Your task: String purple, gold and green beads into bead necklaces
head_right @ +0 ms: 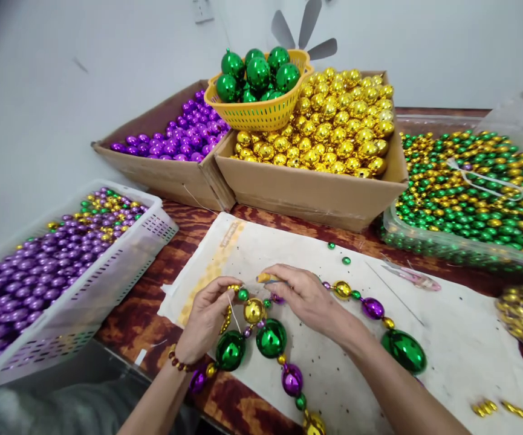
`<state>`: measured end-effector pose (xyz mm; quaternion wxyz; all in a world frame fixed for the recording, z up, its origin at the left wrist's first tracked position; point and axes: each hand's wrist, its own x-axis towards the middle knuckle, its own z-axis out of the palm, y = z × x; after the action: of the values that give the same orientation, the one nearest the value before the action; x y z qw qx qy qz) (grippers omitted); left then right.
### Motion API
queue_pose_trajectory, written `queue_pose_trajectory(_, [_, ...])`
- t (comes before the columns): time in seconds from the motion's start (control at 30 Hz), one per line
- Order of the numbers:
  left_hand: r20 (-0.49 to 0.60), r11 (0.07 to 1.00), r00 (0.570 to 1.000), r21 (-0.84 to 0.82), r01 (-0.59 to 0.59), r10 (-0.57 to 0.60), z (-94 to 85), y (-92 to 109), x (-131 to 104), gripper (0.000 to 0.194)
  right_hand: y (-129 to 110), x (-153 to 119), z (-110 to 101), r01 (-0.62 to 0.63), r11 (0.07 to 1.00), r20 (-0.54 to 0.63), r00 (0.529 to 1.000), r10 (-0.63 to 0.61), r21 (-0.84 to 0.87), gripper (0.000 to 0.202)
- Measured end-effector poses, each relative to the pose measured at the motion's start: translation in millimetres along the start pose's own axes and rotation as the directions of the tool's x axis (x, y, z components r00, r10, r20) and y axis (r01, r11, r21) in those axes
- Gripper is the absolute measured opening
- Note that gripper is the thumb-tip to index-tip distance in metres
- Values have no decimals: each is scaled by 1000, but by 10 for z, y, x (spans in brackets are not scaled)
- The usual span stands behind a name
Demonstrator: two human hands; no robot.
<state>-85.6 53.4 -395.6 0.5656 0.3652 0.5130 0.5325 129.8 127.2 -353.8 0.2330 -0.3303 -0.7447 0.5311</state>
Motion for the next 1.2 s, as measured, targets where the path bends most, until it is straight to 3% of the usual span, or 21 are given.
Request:
queue_pose_trajectory(0.17, [7,991,999,-126,50,-50,93,37,70,20,47,304,-84,56,998,171,984,-49,-33,20])
queue_pose_trajectory(0.4, [27,959,997,-273,72,-67,176,48,198,16,119,516,30,-6,970,61,998,21,-244,45])
queue_pose_trajectory(0.7, [31,933,996,-350,89,-84,197,0,240,17,138,552,101,-7,928,22,1000,16,-371,44])
queue_pose_trajectory(1.2, [52,921,994,-374,109,-96,214,-3,265,11,171,558,105,33,898,12,999,-30,-439,37])
